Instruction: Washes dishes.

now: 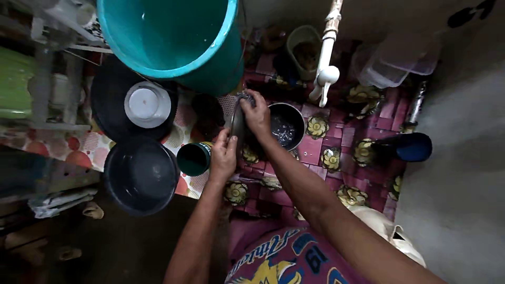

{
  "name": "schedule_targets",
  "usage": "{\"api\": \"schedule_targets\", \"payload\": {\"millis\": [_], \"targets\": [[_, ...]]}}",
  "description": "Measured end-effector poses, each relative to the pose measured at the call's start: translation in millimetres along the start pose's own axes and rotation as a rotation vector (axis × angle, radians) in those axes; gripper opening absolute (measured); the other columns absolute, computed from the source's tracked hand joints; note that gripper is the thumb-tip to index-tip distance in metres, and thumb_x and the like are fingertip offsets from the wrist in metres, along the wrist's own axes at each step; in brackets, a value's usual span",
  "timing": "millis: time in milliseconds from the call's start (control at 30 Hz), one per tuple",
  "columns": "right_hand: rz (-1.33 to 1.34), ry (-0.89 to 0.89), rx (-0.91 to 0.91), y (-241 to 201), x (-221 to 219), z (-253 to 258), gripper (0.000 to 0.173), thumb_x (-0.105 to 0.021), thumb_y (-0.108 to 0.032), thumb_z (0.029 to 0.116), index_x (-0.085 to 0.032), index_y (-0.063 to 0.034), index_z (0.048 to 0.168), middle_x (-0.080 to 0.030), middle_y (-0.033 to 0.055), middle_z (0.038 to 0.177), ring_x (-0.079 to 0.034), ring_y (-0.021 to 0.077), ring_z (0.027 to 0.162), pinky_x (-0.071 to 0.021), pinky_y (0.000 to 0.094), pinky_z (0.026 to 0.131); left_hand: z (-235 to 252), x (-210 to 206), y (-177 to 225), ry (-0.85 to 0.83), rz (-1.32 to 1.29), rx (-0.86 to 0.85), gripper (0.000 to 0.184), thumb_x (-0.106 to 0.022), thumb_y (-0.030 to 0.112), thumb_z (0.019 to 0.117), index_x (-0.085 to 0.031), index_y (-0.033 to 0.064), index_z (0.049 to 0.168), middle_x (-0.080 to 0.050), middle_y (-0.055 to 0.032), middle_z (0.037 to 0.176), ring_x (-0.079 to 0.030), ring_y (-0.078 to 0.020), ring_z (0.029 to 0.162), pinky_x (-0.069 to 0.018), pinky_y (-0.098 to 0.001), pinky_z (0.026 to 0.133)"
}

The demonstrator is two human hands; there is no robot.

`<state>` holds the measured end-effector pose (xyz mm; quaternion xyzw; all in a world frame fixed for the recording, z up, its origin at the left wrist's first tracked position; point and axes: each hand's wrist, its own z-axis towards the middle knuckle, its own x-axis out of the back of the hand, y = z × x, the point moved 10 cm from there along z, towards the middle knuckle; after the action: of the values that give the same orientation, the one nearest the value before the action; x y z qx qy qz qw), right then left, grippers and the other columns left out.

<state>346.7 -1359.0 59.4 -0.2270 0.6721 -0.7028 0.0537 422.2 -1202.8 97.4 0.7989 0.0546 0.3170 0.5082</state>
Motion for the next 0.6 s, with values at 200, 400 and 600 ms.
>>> {"api": "schedule_targets", "payload": {"millis": [200, 400, 600], "targets": [[-0.117, -0.044, 0.489, -79, -21, -39, 0.028, -0.058, -0.026, 0.1012, -0.079, -0.0138, 0.113, -0.072, 0.0082, 0.127, -0.063, 0.0286, 0.123, -0.0508, 0.0473, 0.104, -1, 20, 12, 0.050, -0.056, -0.025, 0.028, -0.050, 0.015, 0.1083, -0.060, 0.0083, 0.134, -0.072, -0.0064, 0.106, -0.071, -0.0137, 0.090, -0.0616, -0.0376, 0.080], [0.245, 0.089, -0.272, 44, 16, 17, 0.035, -0.056, -0.036, 0.1045, -0.073, -0.0096, 0.120, -0.073, 0.0065, 0.117, -0.068, 0.0162, 0.108, -0.0560, 0.0425, 0.097, -17, 6, 35, 0.087, -0.169, -0.120, 0.031, -0.050, 0.018, 0.1081, -0.058, 0.0072, 0.135, -0.072, -0.0071, 0.105, -0.071, -0.0157, 0.090, -0.0619, -0.0378, 0.080], [0.985, 0.028, -0.849, 69, -29, -103, 0.039, -0.039, -0.046, 0.1097, -0.056, -0.0174, 0.130, -0.067, 0.0042, 0.107, -0.067, 0.0169, 0.094, -0.0585, 0.0407, 0.077, -20, -17, 60, 0.124, -0.147, -0.440, 0.029, -0.052, 0.004, 0.1038, -0.059, -0.0083, 0.129, -0.069, -0.0185, 0.118, -0.070, -0.0197, 0.103, -0.0595, -0.0384, 0.093]]}}
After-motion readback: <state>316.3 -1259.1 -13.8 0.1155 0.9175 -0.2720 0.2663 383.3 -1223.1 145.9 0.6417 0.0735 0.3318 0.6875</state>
